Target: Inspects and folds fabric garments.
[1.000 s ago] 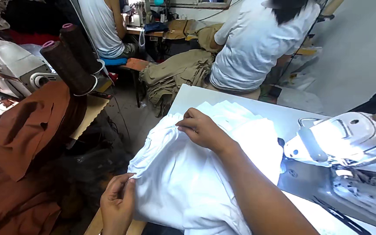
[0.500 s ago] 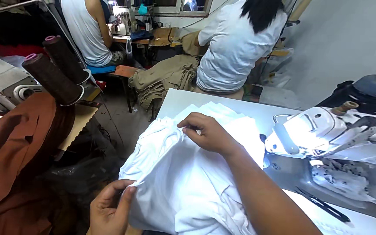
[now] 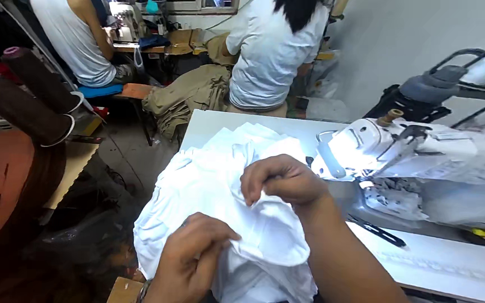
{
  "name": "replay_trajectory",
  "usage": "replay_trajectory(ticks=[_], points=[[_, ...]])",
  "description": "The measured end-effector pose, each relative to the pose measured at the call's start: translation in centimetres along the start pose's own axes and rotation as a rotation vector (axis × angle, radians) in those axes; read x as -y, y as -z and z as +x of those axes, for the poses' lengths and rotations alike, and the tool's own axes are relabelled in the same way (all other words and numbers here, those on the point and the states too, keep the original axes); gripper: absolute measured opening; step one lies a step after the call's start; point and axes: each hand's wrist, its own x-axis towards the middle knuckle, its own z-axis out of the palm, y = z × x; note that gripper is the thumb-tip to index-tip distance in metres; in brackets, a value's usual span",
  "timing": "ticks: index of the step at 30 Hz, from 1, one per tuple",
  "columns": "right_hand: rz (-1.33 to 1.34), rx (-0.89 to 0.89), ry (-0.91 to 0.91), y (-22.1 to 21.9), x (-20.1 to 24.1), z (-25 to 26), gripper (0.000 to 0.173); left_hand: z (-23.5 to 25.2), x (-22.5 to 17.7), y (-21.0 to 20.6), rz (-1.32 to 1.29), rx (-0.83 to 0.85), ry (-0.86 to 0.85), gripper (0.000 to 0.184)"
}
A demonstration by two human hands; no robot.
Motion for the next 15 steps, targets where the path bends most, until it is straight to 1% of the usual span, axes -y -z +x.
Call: replay_trajectory(ticks=[3, 7, 12, 15], points=[[0.113, 0.052, -0.002, -0.3, -2.0, -1.4, 0.013, 0.1, 0.7, -1.2, -0.021, -0.103, 0.07, 0.014], [0.082, -0.027, -0.102, -2.5, -1.6, -1.1, 0.009, 0.0, 1.3, -2.1, -0.026, -0.185, 0.076, 0.01], [0.096, -0.051, -0.112, -3.4, -2.2, -0.8, 0.007, 0.2, 1.8, -2.1, -0.032, -0.2, 0.107, 0.009], [0.184, -0.071, -0.136, -3.7, -2.5, -0.8, 0.008, 0.2, 1.8, -2.1, -0.04, -0.208, 0.156, 0.012]])
